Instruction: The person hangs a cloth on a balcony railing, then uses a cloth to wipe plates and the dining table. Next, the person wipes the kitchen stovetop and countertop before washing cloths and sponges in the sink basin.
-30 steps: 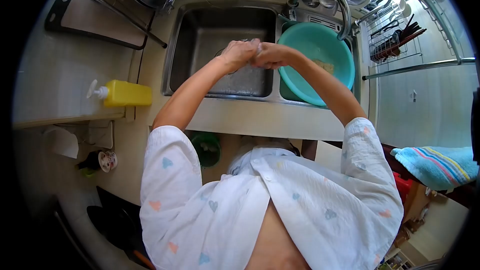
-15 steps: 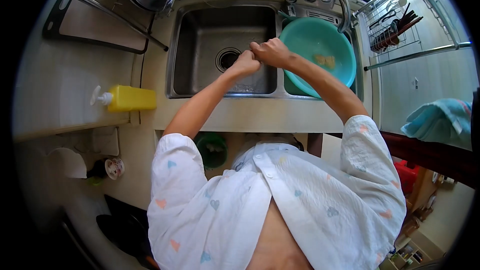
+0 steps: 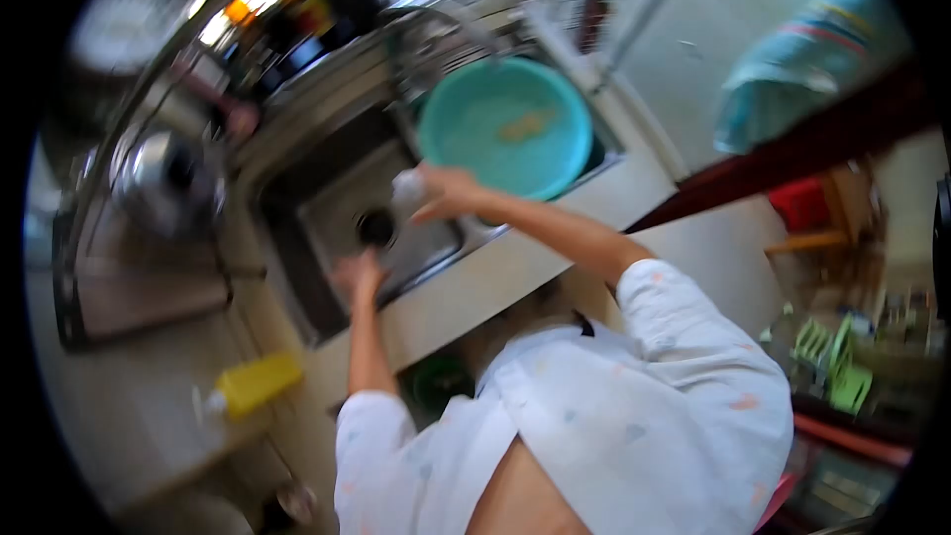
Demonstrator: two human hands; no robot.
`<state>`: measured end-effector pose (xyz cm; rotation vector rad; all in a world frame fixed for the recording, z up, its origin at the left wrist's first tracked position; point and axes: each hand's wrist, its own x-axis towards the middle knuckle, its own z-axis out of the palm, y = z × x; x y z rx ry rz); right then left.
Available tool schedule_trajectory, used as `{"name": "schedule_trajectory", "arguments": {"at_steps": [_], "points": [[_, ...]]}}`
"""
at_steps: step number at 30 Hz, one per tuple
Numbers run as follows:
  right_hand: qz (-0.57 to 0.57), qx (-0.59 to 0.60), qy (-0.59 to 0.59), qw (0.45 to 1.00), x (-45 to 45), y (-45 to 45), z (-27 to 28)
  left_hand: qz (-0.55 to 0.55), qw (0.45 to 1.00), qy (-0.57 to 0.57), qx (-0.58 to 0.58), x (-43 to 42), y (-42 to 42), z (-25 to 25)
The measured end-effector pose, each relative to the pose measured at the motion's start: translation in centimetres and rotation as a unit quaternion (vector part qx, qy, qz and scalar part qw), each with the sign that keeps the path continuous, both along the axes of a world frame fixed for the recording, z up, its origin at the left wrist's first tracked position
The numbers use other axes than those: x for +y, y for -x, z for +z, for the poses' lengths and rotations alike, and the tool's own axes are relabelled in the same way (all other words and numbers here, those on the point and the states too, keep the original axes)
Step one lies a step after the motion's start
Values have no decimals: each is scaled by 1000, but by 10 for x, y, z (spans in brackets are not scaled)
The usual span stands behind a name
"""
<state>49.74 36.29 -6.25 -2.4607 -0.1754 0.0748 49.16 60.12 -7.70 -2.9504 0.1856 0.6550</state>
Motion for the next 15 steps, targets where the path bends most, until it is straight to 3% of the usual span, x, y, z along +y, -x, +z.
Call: {"name": "schedule_trajectory", "arguments": {"at_steps": [1, 2, 3, 4, 6, 7, 9, 10, 12, 14, 15], "points": [[-2, 51, -72, 996, 2, 6, 8, -62, 992, -39, -106, 35, -19, -63], [3, 7, -119, 993, 4, 11, 14, -65, 969, 111, -211, 62, -30, -99], [13, -38, -164, 986, 5, 17, 19, 100, 967, 201, -122, 15, -14, -9], [27, -49, -157, 986, 2, 25, 27, 134, 830, 541, -38, 51, -60, -103], [6, -70, -121, 990, 1, 60, 33, 281, 640, 691, 184, -14, -10, 11], [2, -108, -101, 989, -2, 82, 41, 251, 550, 749, 272, -38, 9, 27], [53, -52, -199, 977, -35, 136, 69, 213, 441, 766, 417, -90, 58, 56], [35, -59, -192, 979, -56, 168, 75, 176, 447, 748, 458, -106, 75, 57], [-82, -224, -120, 964, -105, 237, 80, 125, 453, 720, 511, -157, 113, 65], [-236, -143, 16, 961, -156, 310, 90, 40, 548, 699, 458, -218, 174, 91], [-287, -140, 44, 947, -182, 343, 86, 60, 542, 694, 470, -246, 198, 86]]}}
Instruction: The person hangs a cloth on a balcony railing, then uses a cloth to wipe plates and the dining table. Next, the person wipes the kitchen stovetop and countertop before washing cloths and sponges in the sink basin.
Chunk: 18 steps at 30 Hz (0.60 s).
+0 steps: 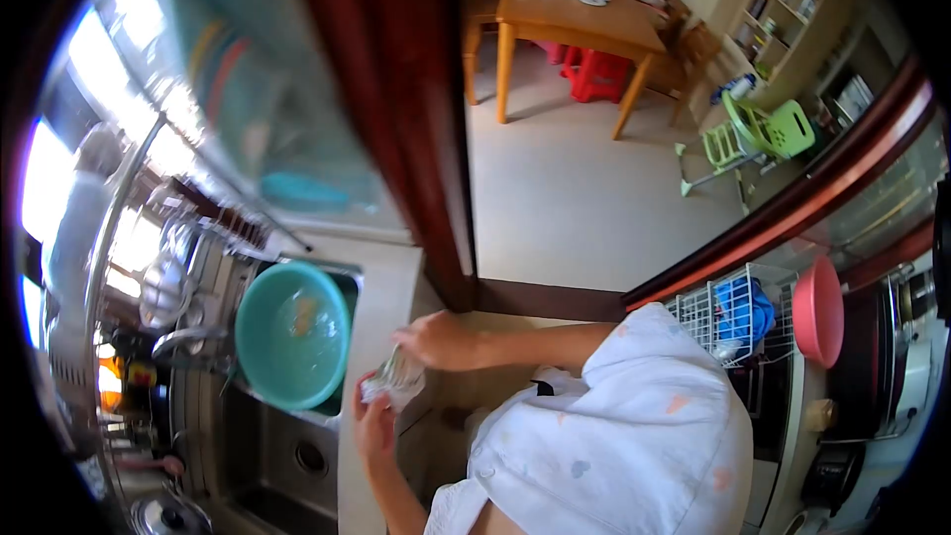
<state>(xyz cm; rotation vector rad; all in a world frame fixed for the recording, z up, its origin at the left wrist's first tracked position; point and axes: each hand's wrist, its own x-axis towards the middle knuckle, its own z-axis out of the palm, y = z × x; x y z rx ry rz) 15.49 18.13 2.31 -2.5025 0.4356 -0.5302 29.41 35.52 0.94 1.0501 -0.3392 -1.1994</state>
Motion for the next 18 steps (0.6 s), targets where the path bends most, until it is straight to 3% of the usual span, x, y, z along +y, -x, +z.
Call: {"name": "schedule_trajectory", "arguments": {"at_steps": [2, 4, 5, 6, 7, 9, 11, 12, 15, 16, 18], "points": [[-128, -11, -30, 991, -49, 71, 0, -36, 995, -36, -82, -61, 59, -6], [-200, -150, -202, 947, -98, 148, 8, -66, 984, -9, -165, -128, 123, -2], [-233, -263, -197, 915, -126, 180, -14, -94, 961, -13, -260, -154, 143, -15], [-248, -337, -401, 815, -147, 216, -1, -117, 931, -36, -344, -175, 162, -24], [-273, -364, -414, 788, -158, 251, 28, -140, 937, -28, -320, -198, 185, -32], [-284, -347, -424, 787, -167, 301, 46, -167, 941, -19, -294, -234, 221, -47], [-287, -344, -431, 783, -179, 335, 53, -221, 842, 33, -492, -272, 257, -46], [-274, -299, -397, 823, -185, 350, 54, -229, 839, 35, -492, -289, 273, -44], [-253, -177, -328, 893, -208, 381, 50, -266, 861, 87, -425, -352, 332, 1], [-249, -142, -310, 907, -217, 388, 52, -361, 847, 113, -373, -380, 344, 7], [-279, -163, -285, 903, -242, 407, 60, -446, 825, 139, -318, -432, 359, 9]]}}
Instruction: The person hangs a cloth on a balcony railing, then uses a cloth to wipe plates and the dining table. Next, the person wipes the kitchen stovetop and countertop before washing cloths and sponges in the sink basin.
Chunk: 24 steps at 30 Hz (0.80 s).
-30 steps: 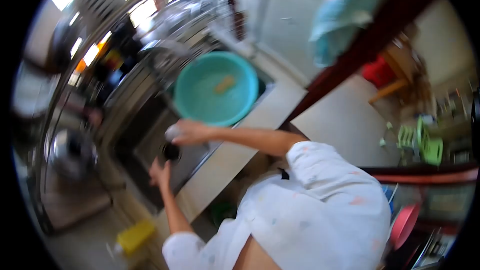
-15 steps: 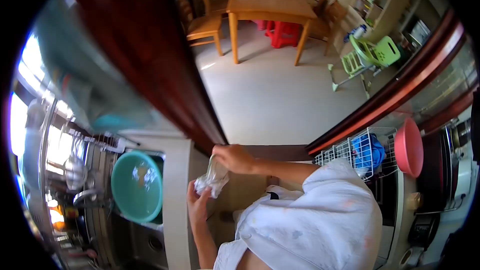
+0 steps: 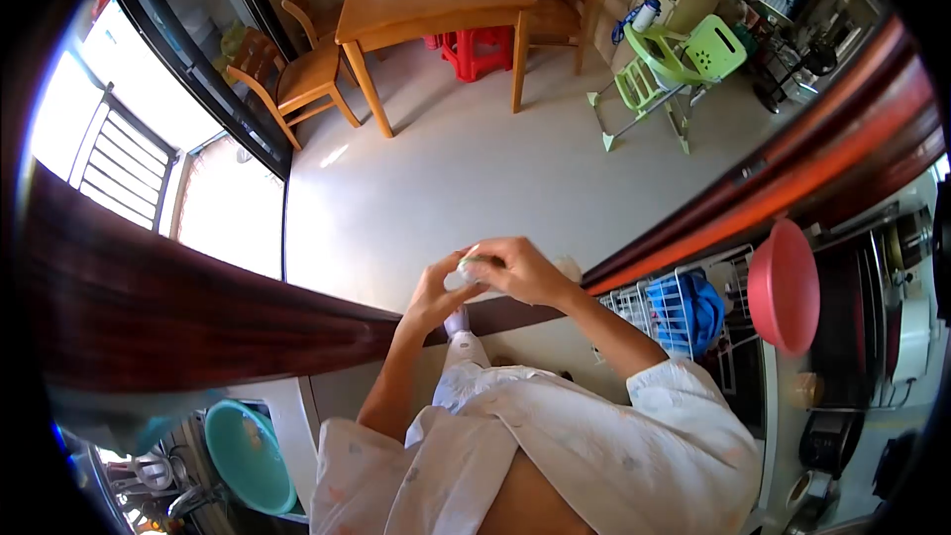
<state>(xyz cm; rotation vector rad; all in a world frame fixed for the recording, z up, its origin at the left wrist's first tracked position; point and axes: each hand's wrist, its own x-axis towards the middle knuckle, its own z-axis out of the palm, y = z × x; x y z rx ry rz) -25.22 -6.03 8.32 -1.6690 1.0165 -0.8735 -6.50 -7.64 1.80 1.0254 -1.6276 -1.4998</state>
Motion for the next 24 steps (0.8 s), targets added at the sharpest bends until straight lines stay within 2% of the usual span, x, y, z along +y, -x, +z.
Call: {"name": "schedule_trajectory", "arguments": {"at_steps": [2, 3, 4, 6, 8, 10, 11, 12, 13, 15, 16, 18, 19, 21, 22, 24], "points": [[-38, 4, 26, 999, -35, 24, 4, -20, 998, 52, 38, -51, 14, -12], [-80, 5, 22, 997, -54, 36, 5, 32, 986, -52, 158, -73, 20, -16], [-123, 6, 17, 992, -75, 47, 5, -12, 962, -71, 265, -100, 21, -4], [-114, 36, 21, 993, -113, 59, 21, -68, 929, -118, 343, -166, 3, -23], [-95, 19, 1, 995, -159, 62, 18, -50, 983, 5, 177, -200, 21, 24], [-19, -6, -53, 998, -205, 59, 20, -130, 973, 41, 186, -242, 40, 40], [-5, 22, 15, 1000, -228, 57, 24, -162, 976, 45, 138, -263, 48, 44], [-4, 22, 16, 1000, -249, 60, 31, -194, 976, 50, 88, -285, 54, 47], [-41, 32, 15, 999, -268, 67, 40, -194, 976, 48, 87, -312, 58, 49], [-144, 24, 18, 989, -307, 86, 36, -216, 954, 87, -189, -371, 65, 48], [-189, 17, 18, 982, -322, 94, 33, -184, 940, 223, -182, -393, 66, 38], [-271, 23, -2, 962, -356, 114, 32, -117, 902, 370, -189, -435, 67, 21], [-278, 11, -4, 960, -372, 126, 26, -117, 902, 368, -191, -454, 69, 9], [-286, -2, -12, 958, -408, 149, 9, -92, 980, 175, -33, -492, 76, -12], [-284, -10, -39, 958, -429, 162, -1, -93, 981, 169, -35, -513, 82, -16], [-281, -20, -73, 957, -468, 189, -23, -90, 995, 31, -44, -551, 97, -26]]}}
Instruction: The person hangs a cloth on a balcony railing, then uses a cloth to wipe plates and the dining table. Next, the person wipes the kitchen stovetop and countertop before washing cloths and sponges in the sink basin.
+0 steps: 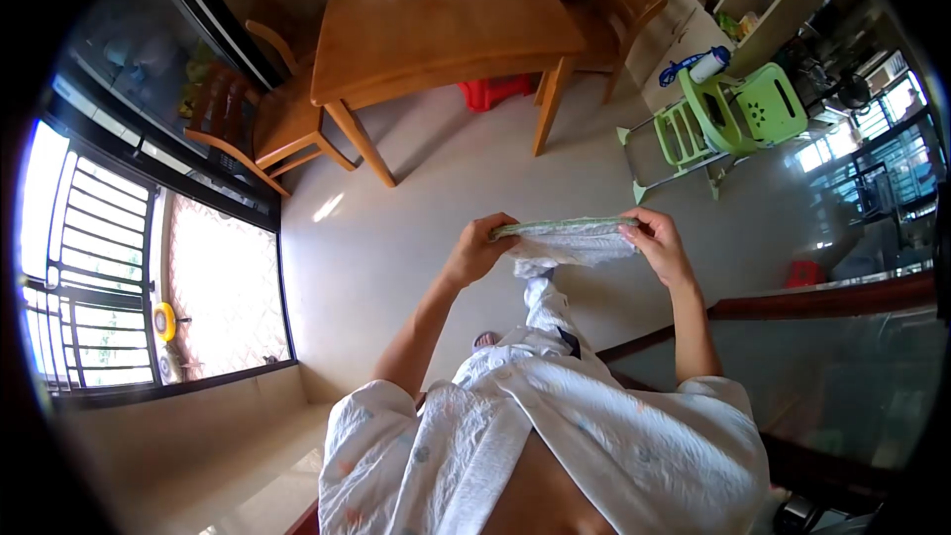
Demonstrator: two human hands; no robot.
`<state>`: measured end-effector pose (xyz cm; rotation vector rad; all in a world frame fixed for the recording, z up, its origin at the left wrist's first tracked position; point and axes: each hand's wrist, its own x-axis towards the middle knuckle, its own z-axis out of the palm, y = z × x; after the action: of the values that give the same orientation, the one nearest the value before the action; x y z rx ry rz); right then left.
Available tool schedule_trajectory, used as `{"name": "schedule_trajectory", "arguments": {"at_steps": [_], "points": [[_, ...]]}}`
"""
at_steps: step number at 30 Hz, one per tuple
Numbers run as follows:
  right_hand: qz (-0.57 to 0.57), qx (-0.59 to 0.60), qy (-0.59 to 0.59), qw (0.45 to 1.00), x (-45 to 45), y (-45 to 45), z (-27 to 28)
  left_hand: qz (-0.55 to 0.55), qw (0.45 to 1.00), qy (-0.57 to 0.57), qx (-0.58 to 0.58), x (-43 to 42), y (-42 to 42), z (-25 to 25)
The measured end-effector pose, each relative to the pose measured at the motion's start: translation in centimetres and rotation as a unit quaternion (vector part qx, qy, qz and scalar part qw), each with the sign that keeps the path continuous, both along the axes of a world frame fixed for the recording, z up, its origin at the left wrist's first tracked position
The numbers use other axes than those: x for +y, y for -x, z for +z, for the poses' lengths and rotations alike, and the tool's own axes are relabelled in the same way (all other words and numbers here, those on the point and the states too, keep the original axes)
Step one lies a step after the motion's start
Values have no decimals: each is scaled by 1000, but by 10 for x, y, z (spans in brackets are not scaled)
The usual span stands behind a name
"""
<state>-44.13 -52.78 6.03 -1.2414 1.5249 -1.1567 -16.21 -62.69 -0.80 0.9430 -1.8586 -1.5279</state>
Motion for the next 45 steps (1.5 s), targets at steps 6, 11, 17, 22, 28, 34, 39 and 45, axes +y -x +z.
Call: {"name": "schedule_trajectory", "arguments": {"at_steps": [6, 11, 17, 22, 28, 34, 39, 45], "points": [[9, 122, 74, 990, -117, 99, -69, 47, 998, -48, 7, -105, 77, -61], [-46, -93, -127, 987, -255, 175, -60, 56, 990, -130, 0, -241, 154, -57], [-24, -104, 87, 991, -467, 166, -68, 339, 929, 121, 83, -410, 214, -21], [-35, 308, 203, 929, -573, 142, -176, 291, 956, 6, -33, -452, 176, -52], [-107, 491, 6, 864, -635, 99, -222, 323, 942, -62, -60, -509, 119, -96], [-212, 530, -107, 814, -743, 91, -224, 324, 941, -33, -89, -630, 89, -128], [-187, 578, -38, 794, -859, 113, -216, 411, 908, -23, -82, -781, 95, -153], [-86, 641, 111, 754, -942, 140, -222, 482, 862, -29, -155, -926, 123, -169]]}}
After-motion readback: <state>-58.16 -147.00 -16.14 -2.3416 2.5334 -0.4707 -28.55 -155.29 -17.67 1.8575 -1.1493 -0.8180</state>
